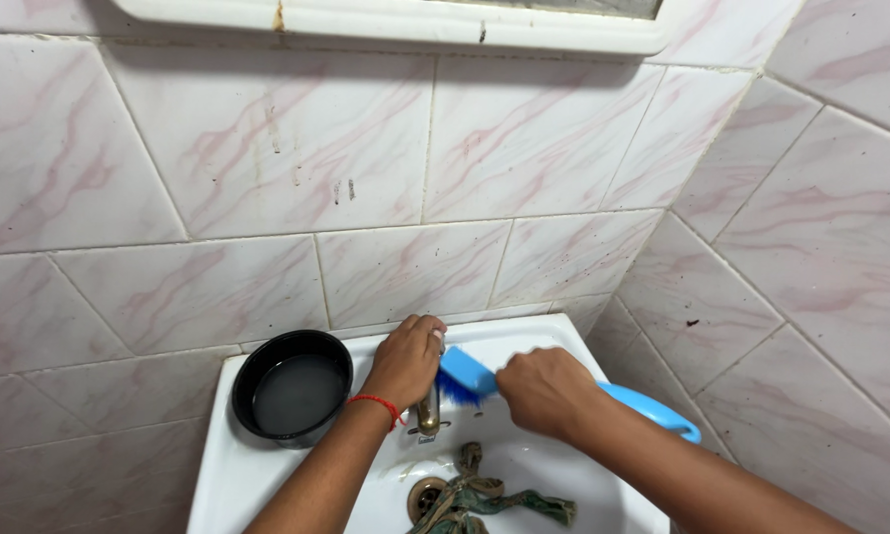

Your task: The person scrubs a white bathroom sink using a blue scrub brush. They move a black bowl and a cloth aside to access the basin, then scrub the basin, drain, and faucet area repeatedly.

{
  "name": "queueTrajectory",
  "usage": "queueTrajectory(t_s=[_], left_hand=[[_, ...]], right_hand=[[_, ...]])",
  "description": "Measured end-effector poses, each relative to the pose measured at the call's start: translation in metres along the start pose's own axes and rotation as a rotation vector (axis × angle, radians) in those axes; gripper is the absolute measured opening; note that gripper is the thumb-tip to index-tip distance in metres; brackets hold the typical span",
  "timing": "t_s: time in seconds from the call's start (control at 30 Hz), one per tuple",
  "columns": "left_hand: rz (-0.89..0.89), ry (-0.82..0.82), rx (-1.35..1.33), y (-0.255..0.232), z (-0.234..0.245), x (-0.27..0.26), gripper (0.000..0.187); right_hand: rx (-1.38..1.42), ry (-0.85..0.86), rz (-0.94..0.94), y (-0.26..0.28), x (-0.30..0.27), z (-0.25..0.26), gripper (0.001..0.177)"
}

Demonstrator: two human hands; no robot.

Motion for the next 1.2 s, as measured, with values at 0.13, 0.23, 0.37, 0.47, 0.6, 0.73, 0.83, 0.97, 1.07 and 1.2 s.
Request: queueTrajectory(t_s=[0.13, 0.23, 0.37, 0.47, 0.6, 0.73, 0.83, 0.97, 1.07, 1.2], left_hand=[[-0.013, 0.001, -0.046, 0.001, 0.002, 0.000, 0.032], [0.054, 0.040, -0.095, 0.007, 0.007, 0.000, 0.033], [0.108, 0.097, -0.142, 0.008, 0.008, 0.006, 0.033], [0.221, 0.143, -0.150, 0.012, 0.008, 0.007, 0.034], [0.352, 0.206, -0.190, 0.016, 0.005, 0.008, 0.034], [0.278, 0.177, -0.103, 0.009, 0.007, 0.012, 0.033], [0.338, 0.170, -0.099, 0.010, 0.009, 0.008, 0.033], [0.311, 0.157, -0.080, 0.005, 0.010, 0.005, 0.033], [0.375, 0.146, -0.147, 0.016, 0.007, 0.004, 0.034], [0.279, 0.113, -0.394, 0.033, -0.003, 0.011, 0.035]], right_hand=[[-0.064, -0.062, 0.007, -0.001, 0.016, 0.004, 0.014], [0.047, -0.081, 0.013, -0.003, 0.002, 0.009, 0.017], [0.176, -0.064, 0.021, -0.014, -0.045, 0.018, 0.025], [0.316, -0.088, -0.019, -0.011, -0.048, 0.039, 0.034], [0.088, -0.093, -0.004, 0.009, -0.036, 0.053, 0.030], [0.072, -0.217, 0.139, 0.022, -0.027, 0.062, 0.035], [0.069, -0.092, 0.199, 0.025, -0.022, 0.048, 0.035], [0.051, -0.104, 0.128, 0.023, -0.024, 0.045, 0.033], [0.077, -0.056, 0.206, 0.028, -0.035, 0.042, 0.029], [0.206, -0.203, 0.277, 0.012, -0.045, 0.064, 0.032]])
Point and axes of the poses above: each hand's wrist, its own x-axis towards the middle knuckle, its own z-axis out of the back of the hand, y = z × x, the point moved 9 cm from there along x, towards the middle knuckle, and after that the axes turned 15 degrees about -x, right-handed, at the moved point
